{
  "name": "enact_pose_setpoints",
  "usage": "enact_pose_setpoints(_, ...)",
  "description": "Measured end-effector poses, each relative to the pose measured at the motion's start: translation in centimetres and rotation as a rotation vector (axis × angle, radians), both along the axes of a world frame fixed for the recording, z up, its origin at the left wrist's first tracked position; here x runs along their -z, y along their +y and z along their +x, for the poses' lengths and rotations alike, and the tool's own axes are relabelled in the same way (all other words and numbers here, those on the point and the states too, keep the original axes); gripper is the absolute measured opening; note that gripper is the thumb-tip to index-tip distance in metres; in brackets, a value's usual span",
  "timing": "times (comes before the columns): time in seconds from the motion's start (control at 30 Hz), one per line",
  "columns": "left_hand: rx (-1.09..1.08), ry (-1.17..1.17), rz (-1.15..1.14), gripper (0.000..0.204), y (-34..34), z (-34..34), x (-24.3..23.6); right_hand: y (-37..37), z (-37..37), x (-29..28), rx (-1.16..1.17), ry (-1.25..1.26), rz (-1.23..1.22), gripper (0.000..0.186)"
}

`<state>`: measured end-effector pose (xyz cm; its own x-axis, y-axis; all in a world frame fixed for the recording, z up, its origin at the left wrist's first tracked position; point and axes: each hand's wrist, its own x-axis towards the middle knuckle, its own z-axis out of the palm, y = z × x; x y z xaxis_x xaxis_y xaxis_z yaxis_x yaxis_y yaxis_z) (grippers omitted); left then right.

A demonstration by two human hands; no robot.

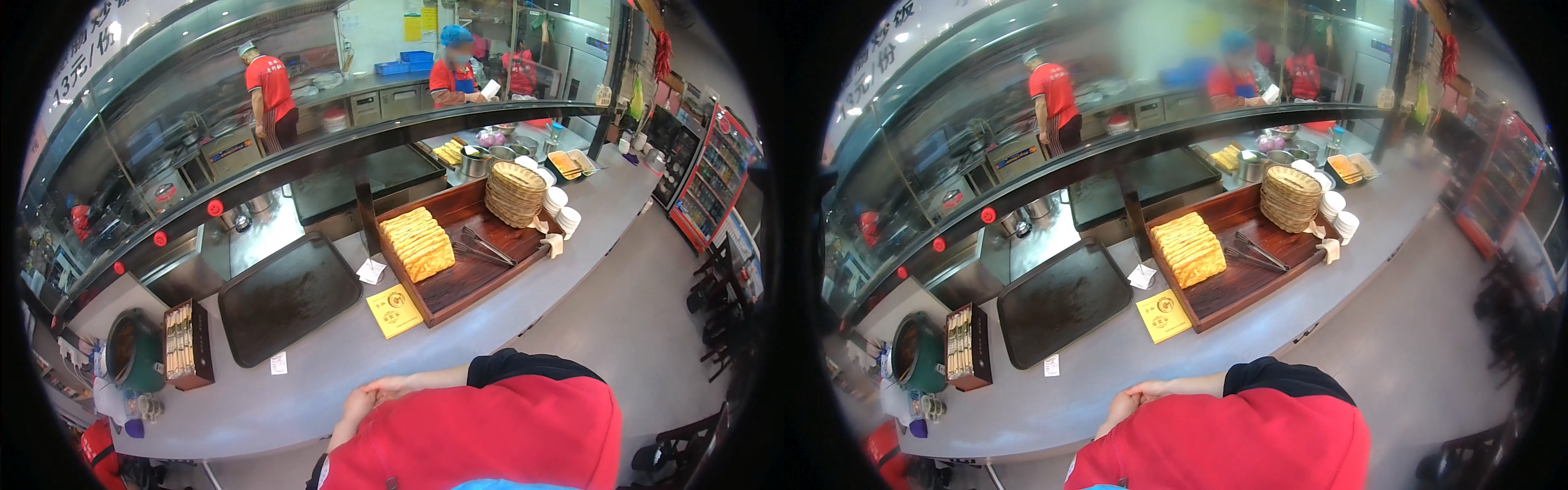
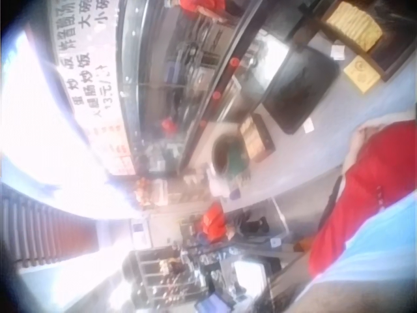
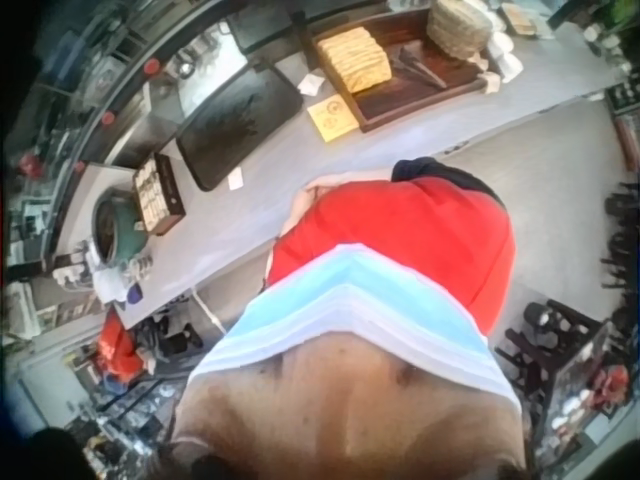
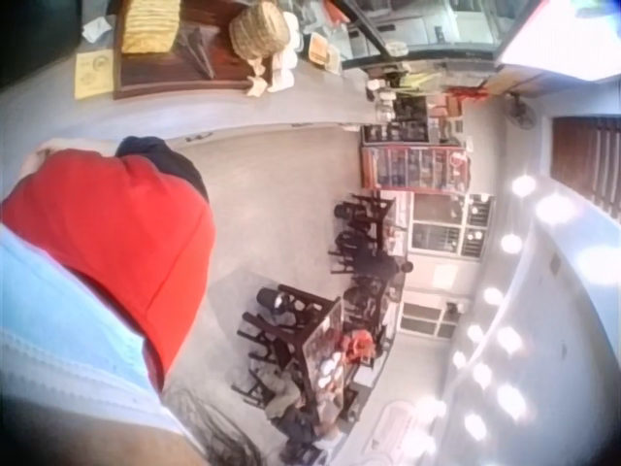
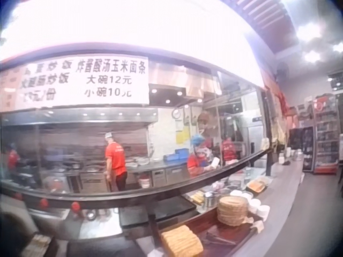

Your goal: The person clears a dining table by wiping it with a purple cloth, removing leftover food and dishes, and stacking bowls. They then carry the items to a counter area and place them down.

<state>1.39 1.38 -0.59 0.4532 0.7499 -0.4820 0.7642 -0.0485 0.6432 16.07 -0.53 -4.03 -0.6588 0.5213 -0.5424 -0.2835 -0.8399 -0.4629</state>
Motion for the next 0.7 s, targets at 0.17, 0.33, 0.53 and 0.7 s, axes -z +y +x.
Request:
enact_pose_setpoints(0.17, 0.015, 0.014, 0.0, 0.048, -0.1, 0.0, 1.0, 0.9, 0.5, 6.1, -0.033, 0.084, 0.068, 0.038)
enact_pose_setpoints(0.33, 0.048, 0.079, 0.067, 0.048, -1.3, 0.5, 0.8, 1.1, -1.4, 8.9, 0.043, -0.07, 0.154, 0.048)
enact_pose_setpoints(0.53, 0.036, 0.061, -0.019, 0.042, -2.8, 1.0, -0.6, -2.6, -0.5, 2.3, 0.087, -0.273, 0.017, 0.041)
enact_pose_setpoints(0.7, 0.098, 0.033, -0.021, 0.041, -2.7, 2.5, 0.5, -4.2, 0.5, 0.0, 0.198, -0.271, -0.021, 0.04)
